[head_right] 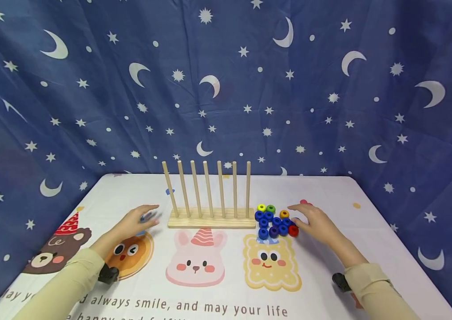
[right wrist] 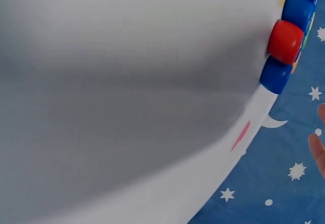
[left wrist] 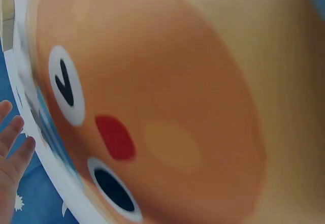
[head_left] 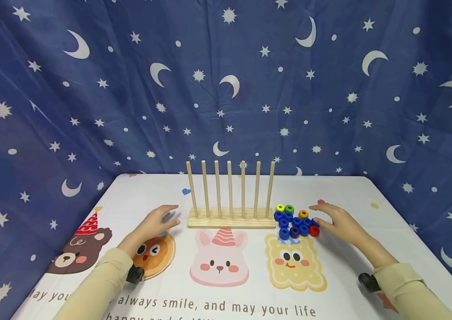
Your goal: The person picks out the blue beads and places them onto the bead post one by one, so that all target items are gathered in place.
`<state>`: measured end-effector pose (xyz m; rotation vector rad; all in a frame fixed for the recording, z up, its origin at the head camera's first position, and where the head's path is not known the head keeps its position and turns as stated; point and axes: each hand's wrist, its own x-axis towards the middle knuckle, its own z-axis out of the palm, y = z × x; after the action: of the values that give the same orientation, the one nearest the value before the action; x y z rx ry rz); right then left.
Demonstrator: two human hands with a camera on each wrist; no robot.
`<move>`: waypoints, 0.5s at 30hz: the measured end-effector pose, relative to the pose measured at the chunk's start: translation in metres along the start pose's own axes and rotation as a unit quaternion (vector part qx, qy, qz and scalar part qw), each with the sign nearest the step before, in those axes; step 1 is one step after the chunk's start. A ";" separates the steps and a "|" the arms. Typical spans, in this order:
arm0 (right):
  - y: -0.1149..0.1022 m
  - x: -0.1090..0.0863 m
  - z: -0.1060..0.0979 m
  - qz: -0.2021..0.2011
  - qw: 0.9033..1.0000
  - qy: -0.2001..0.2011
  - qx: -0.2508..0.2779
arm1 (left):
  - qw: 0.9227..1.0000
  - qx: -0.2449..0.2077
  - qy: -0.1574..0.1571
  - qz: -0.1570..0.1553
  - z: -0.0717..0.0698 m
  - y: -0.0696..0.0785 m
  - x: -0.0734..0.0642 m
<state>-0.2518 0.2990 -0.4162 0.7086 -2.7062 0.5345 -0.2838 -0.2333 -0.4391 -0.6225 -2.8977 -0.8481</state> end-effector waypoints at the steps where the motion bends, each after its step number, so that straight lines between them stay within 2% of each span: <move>1: 0.002 0.001 0.001 0.008 1.000 -0.007 0.002 | 1.000 -0.007 -0.001 -0.007 0.002 -0.001 0.002; 7: 0.010 0.004 0.004 0.027 0.998 -0.045 0.017 | 1.000 -0.012 -0.023 -0.013 0.014 0.004 0.014; 15: 0.022 0.010 0.007 0.037 0.993 -0.101 0.049 | 0.998 -0.013 -0.043 0.038 0.026 0.013 0.023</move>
<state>-0.2729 0.3100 -0.4255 0.7254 -2.9212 0.6489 -0.2987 -0.2013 -0.4505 -0.7840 -2.9206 -0.8724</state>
